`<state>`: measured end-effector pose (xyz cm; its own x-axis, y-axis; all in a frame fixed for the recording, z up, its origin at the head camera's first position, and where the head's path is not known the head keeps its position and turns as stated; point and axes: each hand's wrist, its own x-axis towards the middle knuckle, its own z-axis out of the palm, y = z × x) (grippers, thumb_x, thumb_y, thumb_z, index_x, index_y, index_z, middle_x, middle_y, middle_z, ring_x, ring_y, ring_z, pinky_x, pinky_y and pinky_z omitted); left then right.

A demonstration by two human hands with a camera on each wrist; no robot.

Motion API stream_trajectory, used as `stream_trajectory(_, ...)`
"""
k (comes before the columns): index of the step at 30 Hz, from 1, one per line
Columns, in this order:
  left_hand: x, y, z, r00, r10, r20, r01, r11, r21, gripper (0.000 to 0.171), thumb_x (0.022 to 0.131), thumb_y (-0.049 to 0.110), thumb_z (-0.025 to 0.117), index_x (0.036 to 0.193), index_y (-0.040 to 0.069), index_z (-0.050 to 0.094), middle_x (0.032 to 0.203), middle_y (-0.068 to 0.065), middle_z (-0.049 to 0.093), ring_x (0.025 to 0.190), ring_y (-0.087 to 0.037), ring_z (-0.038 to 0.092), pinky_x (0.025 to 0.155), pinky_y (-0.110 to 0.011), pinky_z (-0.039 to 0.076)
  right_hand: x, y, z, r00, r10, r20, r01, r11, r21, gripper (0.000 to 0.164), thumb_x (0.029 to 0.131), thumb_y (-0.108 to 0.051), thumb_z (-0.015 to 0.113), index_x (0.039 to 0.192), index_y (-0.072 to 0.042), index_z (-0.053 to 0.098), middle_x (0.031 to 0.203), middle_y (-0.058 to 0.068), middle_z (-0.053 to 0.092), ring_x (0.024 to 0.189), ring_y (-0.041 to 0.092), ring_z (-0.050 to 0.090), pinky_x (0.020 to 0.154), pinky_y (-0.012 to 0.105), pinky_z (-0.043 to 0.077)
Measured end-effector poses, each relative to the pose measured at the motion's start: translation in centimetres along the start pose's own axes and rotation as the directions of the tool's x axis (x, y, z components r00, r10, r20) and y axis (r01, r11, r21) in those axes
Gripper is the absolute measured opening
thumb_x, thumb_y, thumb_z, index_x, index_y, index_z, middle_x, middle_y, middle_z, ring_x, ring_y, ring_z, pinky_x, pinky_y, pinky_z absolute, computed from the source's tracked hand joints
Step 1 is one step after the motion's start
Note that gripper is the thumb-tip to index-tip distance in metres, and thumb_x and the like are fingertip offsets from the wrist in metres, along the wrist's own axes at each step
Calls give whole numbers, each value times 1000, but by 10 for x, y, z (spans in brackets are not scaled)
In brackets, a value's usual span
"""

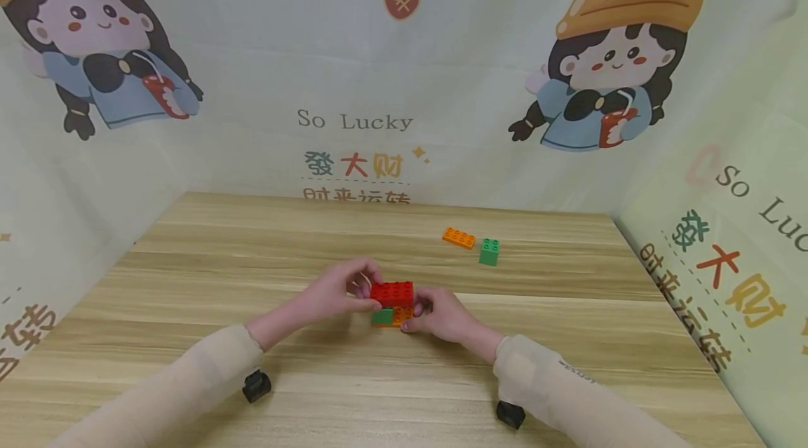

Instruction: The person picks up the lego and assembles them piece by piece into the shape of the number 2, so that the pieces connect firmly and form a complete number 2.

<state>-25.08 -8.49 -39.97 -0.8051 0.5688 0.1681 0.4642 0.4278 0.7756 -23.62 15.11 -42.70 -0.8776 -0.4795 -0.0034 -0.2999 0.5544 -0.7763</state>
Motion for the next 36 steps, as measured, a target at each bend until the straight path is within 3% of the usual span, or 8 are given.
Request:
stream_trajectory(6,-1,2,-1,1000,-21,10,22,1000,-17,33,79,5,79,107,8,62,100,-7,67,83,-11,61,76,-19,56,0,-2,0,1000,12,4,-12,1000,-2,37,80,-15,79,114,-5,67,81,1,57,74,14,46,62,20,37)
stream_trajectory(36,-3,-4,-4,999,25,47,-20,994,-105,26,86,4,70,111,4,64,109,-14,68,86,-10,63,81,-21,56,-2,-3,0,999,29,13,-30,999,31,30,81,-16,79,107,-7,66,78,-2,51,75,13,46,64,21,36)
